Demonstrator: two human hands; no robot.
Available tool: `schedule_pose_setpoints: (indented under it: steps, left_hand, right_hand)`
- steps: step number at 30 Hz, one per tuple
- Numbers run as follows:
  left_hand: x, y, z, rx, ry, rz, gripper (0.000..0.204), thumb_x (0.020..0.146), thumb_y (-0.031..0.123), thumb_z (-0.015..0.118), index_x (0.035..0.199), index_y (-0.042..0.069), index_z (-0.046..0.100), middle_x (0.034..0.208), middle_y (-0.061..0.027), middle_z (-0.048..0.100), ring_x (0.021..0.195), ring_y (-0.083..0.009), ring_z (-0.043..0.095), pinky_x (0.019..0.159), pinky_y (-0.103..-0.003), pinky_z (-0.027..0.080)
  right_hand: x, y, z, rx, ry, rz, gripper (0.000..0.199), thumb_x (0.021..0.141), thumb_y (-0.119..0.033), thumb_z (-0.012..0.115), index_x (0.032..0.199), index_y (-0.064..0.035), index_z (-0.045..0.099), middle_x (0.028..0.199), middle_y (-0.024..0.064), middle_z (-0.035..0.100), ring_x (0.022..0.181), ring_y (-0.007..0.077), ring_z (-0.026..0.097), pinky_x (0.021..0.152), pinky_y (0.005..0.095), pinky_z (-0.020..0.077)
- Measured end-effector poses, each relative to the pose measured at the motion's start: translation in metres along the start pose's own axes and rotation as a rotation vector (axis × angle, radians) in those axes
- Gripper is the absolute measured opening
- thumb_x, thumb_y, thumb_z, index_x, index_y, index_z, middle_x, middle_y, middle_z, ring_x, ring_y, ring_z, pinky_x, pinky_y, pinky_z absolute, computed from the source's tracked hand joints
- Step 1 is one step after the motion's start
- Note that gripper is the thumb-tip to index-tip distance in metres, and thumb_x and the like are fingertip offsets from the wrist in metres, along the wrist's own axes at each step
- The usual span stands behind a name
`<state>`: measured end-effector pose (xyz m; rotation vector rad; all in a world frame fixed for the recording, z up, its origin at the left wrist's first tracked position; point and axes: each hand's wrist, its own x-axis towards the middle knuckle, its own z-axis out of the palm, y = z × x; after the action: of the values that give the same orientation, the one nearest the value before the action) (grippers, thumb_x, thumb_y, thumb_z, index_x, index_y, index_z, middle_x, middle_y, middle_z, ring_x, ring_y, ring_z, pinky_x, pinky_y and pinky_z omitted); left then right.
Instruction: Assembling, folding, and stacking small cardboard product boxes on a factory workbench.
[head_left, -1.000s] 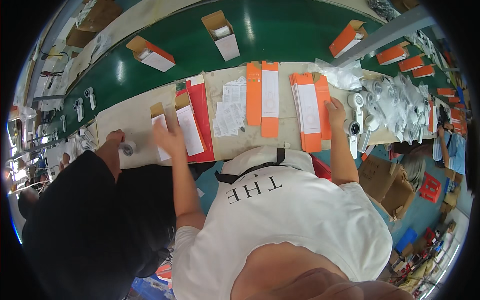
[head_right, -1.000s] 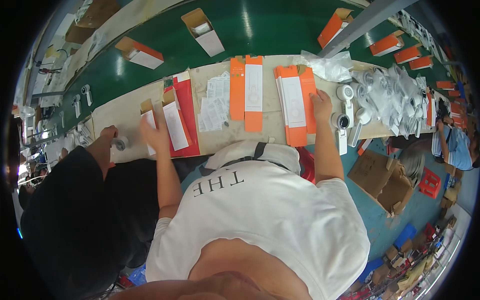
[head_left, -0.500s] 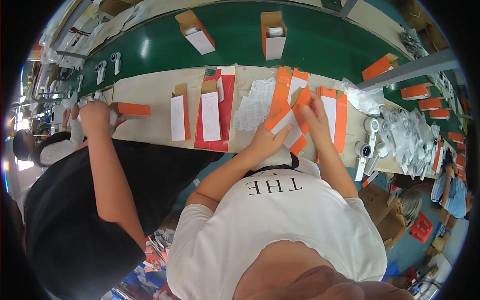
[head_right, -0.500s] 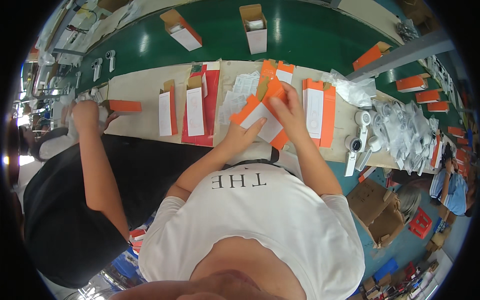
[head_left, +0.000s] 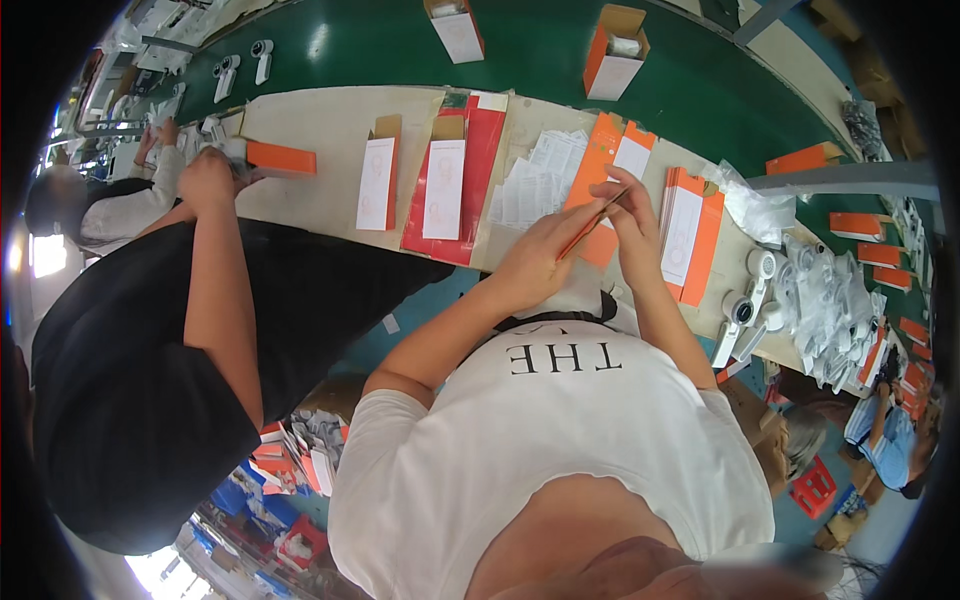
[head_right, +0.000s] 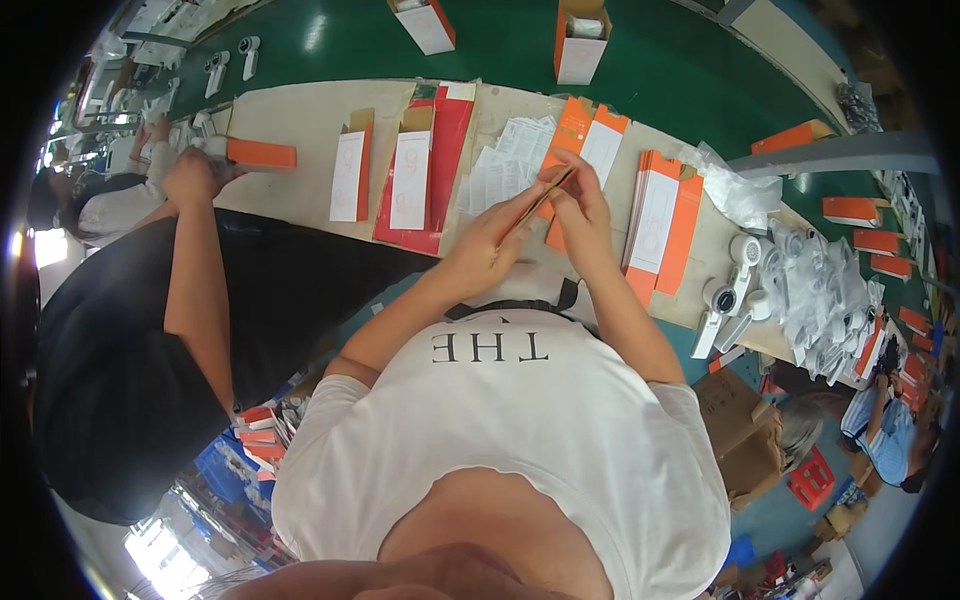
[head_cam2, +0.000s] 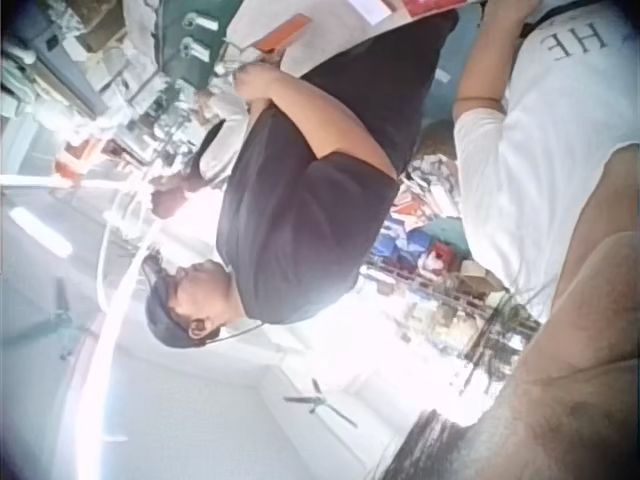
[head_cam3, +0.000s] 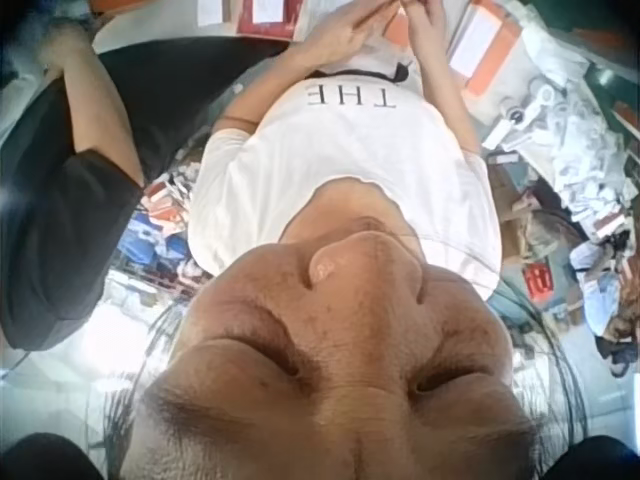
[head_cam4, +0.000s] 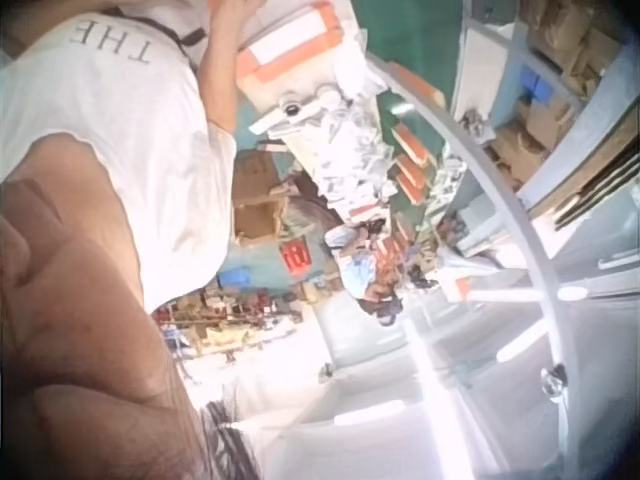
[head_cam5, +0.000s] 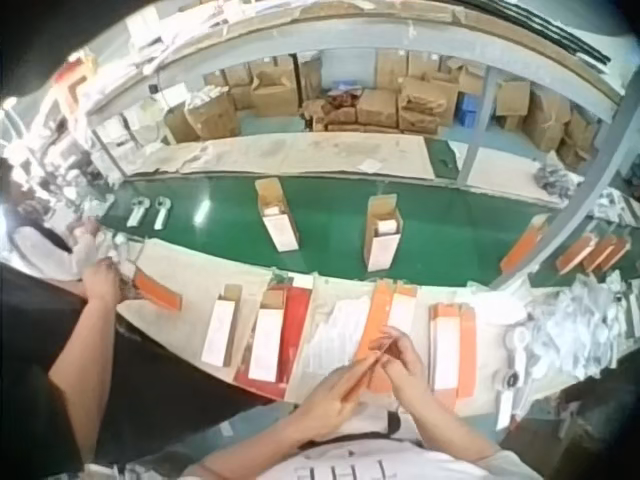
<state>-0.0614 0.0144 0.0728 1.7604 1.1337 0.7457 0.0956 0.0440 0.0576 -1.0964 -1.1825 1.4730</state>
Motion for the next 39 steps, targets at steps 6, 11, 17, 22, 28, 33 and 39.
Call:
schedule_pose_setpoints:
  steps: [6, 11, 17, 22, 28, 33, 39]
  left_hand:
    - [-0.007, -0.029, 0.01, -0.702, 0.048, 0.148, 0.064, 0.088, 0.035, 0.047, 0.138, 0.006, 0.018, 0.132, -0.0163, 0.034, 0.122, -0.0232, 0.034, 0.101, -0.033, 0.026]
    - [-0.007, -0.033, 0.002, -0.688, 0.228, -0.114, 0.06, 0.085, 0.018, 0.051, 0.136, 0.005, 0.021, 0.117, -0.0129, 0.044, 0.108, -0.0174, 0.043, 0.094, -0.03, 0.033]
    - [-0.007, -0.028, 0.011, -0.651, 0.482, -0.177, 0.057, 0.08, 0.004, 0.05, 0.131, 0.001, 0.026, 0.116, -0.0108, 0.042, 0.103, -0.0147, 0.044, 0.089, -0.027, 0.037]
    - [-0.012, -0.05, 0.016, -0.412, 0.716, 0.237, 0.05, 0.079, 0.004, 0.056, 0.122, 0.004, 0.032, 0.119, -0.0139, 0.041, 0.097, -0.0172, 0.05, 0.08, -0.03, 0.043]
    - [-0.01, -0.056, 0.023, -0.081, 0.621, 0.245, 0.022, 0.076, 0.012, 0.065, 0.089, 0.003, 0.049, 0.102, -0.0183, 0.05, 0.094, -0.0289, 0.051, 0.083, -0.036, 0.042]
    - [-0.008, -0.056, 0.029, -0.28, 0.669, 0.142, 0.035, 0.073, 0.018, 0.07, 0.093, 0.004, 0.043, 0.102, -0.0155, 0.048, 0.091, -0.0238, 0.049, 0.083, -0.034, 0.041]
    - [-0.008, -0.054, 0.022, -0.248, 0.365, 0.045, 0.081, 0.061, 0.025, 0.079, 0.125, 0.003, 0.035, 0.113, -0.0144, 0.046, 0.107, -0.0252, 0.047, 0.091, -0.035, 0.038]
  right_hand:
    - [-0.005, 0.001, -0.007, 0.092, -0.197, 0.102, 0.053, 0.076, -0.002, 0.042, 0.129, -0.0039, 0.037, 0.12, 0.0078, 0.046, 0.109, 0.0152, 0.045, 0.091, 0.0274, 0.036]
    - [-0.016, 0.011, 0.0, 0.119, -0.318, 0.21, 0.06, 0.076, -0.011, 0.044, 0.133, -0.0001, 0.029, 0.132, 0.0095, 0.037, 0.126, 0.0192, 0.031, 0.103, 0.0313, 0.0238]
    - [-0.008, 0.008, 0.021, 0.206, -0.379, 0.157, 0.061, 0.086, -0.03, 0.039, 0.139, -0.0069, 0.019, 0.145, 0.0102, 0.017, 0.135, 0.0215, 0.008, 0.108, 0.0347, 0.0038]
    - [-0.002, 0.02, 0.018, 0.53, -0.308, 0.197, 0.062, 0.09, -0.039, 0.038, 0.14, -0.0102, 0.017, 0.144, 0.0087, 0.019, 0.135, 0.0211, 0.01, 0.108, 0.0348, 0.0045]
    - [0.004, 0.019, 0.02, 0.37, -0.338, 0.259, 0.057, 0.09, -0.03, 0.043, 0.14, -0.0123, 0.021, 0.142, 0.0082, 0.024, 0.13, 0.0202, 0.022, 0.106, 0.0349, 0.0161]
    - [0.006, 0.012, 0.017, -0.086, -0.468, 0.061, 0.036, 0.088, -0.014, 0.045, 0.123, -0.0078, 0.05, 0.139, 0.0096, 0.029, 0.124, 0.0217, 0.035, 0.099, 0.0333, 0.033]
    - [0.012, 0.006, -0.001, -0.095, -0.506, 0.049, 0.032, 0.085, -0.01, 0.052, 0.117, -0.0056, 0.054, 0.131, 0.0086, 0.039, 0.114, 0.0179, 0.044, 0.092, 0.0288, 0.0388]
